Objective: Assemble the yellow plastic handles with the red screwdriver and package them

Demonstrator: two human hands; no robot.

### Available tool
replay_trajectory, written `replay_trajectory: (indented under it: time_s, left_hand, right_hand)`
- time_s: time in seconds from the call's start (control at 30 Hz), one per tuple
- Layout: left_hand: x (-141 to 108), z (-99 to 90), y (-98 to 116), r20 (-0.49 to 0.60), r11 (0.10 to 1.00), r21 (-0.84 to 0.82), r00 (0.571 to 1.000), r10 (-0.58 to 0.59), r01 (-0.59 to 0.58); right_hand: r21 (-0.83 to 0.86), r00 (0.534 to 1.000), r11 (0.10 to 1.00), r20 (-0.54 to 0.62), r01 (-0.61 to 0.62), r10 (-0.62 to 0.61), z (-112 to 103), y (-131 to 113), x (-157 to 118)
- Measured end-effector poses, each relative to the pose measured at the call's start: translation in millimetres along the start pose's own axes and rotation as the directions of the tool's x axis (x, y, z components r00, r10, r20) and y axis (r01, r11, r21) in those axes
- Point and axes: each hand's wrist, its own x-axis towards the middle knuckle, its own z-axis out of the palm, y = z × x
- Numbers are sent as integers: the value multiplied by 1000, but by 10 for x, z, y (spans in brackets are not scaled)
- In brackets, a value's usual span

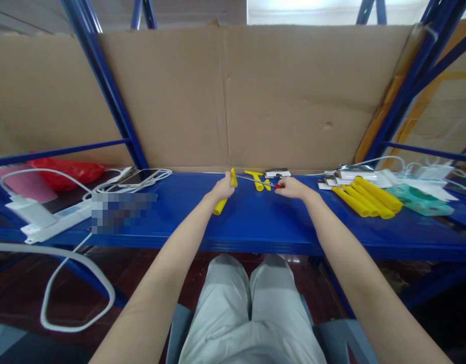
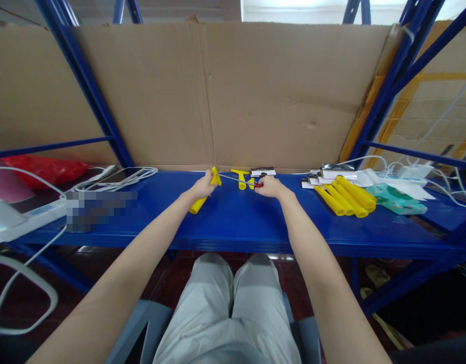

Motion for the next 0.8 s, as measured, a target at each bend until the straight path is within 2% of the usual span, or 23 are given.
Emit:
replay_trajectory:
  time_s: [0.23, 0.37, 0.47, 0.6, 0.8]
  left_hand:
    - [-7, -6, -22, -7, 1000, 5, 1000, 14, -14]
    - [-22, -9, -39, -10, 999, 19, 999, 31, -31]
    - [-79, -28, -63, 9, 999, -3, 999, 46, -46]
    - [-189, -65, -87, 45, 997, -51, 997, 56, -54]
    - [-240, -77, -86, 55, 997, -35, 996, 64, -62]
  right_hand:
    - [81, 998, 995, 37, -50, 47, 13, -39, -36]
    - [97, 1000, 995, 6, -1, 0, 7, -31, -28]
    - [162, 999, 987, 41, 5, -12, 1, -17, -24]
    - [214, 994, 975, 103, -50, 28, 24, -9, -26]
    - [251, 989, 965, 141, -83, 49, 37, -5, -33]
